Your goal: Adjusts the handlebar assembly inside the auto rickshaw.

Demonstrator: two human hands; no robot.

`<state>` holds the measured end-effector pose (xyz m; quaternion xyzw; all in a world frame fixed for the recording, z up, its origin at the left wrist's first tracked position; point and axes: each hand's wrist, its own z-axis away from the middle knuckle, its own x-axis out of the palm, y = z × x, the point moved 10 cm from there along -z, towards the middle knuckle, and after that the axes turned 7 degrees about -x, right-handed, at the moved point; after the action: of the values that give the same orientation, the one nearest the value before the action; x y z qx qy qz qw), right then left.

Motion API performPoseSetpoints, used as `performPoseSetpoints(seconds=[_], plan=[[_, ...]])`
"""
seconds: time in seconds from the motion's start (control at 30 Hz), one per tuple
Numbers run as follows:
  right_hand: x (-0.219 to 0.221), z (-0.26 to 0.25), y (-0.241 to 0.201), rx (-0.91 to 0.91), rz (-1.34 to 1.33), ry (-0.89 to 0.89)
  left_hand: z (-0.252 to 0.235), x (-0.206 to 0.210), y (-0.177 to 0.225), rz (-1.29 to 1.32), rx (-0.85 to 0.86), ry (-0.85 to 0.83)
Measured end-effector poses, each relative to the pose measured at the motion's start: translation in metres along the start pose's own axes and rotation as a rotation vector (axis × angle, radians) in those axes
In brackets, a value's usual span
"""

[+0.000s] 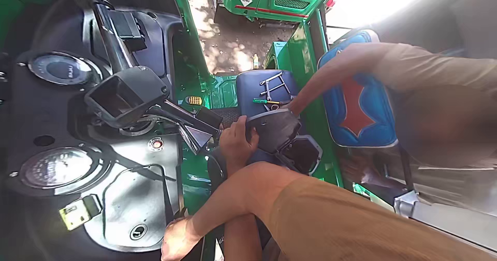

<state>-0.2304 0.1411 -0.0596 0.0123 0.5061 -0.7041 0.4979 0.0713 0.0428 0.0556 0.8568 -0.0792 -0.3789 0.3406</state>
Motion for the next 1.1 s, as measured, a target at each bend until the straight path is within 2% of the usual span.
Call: performPoseSetpoints(seconds=[0.13, 0.3, 0.43, 0.53, 0.63, 0.7, 0.73, 0.77, 0.8, 0.83, 0.9, 0.93, 0.97, 1.0, 1.03, 1.1], plan=[[-0.004, -0.001, -0.005, -0.056, 0.048, 0.040, -0.001, 0.001, -0.001, 0.000, -0.001, -0.005], [-0.006, 0.002, -0.005, -0.001, -0.022, -0.014, 0.002, 0.002, -0.002, 0.005, 0.005, -0.002], [-0.028, 0.026, -0.012, 0.066, -0.048, -0.038, 0.001, 0.000, -0.002, 0.024, 0.009, 0.015], [-0.024, 0.016, -0.006, 0.097, -0.169, 0.042, 0.000, 0.000, -0.002, 0.033, 0.007, -0.036], [-0.021, 0.016, -0.003, 0.261, -0.369, 0.033, 0.001, 0.002, -0.001, 0.045, 0.011, -0.027], [-0.052, 0.054, -0.023, 0.210, -0.389, 0.027, 0.002, 0.001, 0.000, 0.029, 0.015, -0.030], [-0.072, 0.080, -0.036, 0.090, -0.302, 0.122, 0.002, 0.000, 0.000, 0.023, 0.017, -0.036], [-0.092, 0.113, -0.046, -0.039, -0.264, 0.299, 0.000, 0.001, 0.002, 0.026, 0.016, -0.046], [-0.109, 0.150, -0.050, -0.117, -0.296, 0.485, -0.001, 0.002, 0.004, 0.034, 0.015, -0.067], [-0.123, 0.188, -0.050, -0.122, -0.347, 0.607, 0.000, 0.003, 0.006, 0.050, 0.009, -0.091], [-0.144, 0.266, -0.050, -0.025, -0.489, 0.577, -0.002, 0.006, 0.007, 0.080, -0.014, -0.150], [-0.146, 0.290, -0.045, -0.034, -0.491, 0.694, -0.003, 0.008, 0.006, 0.092, -0.024, -0.175], [-0.142, 0.305, -0.040, -0.133, -0.423, 1.010, -0.001, 0.007, 0.005, 0.102, -0.034, -0.199], [-0.135, 0.320, -0.033, -0.240, -0.354, 1.249, 0.000, 0.008, 0.005, 0.127, -0.040, -0.218], [-0.131, 0.338, -0.030, -0.314, -0.300, 1.376, 0.000, 0.007, 0.007, 0.166, -0.041, -0.239], [-0.128, 0.379, -0.021, -0.326, -0.229, 1.494, -0.002, 0.003, 0.016, 0.291, -0.041, -0.316]])
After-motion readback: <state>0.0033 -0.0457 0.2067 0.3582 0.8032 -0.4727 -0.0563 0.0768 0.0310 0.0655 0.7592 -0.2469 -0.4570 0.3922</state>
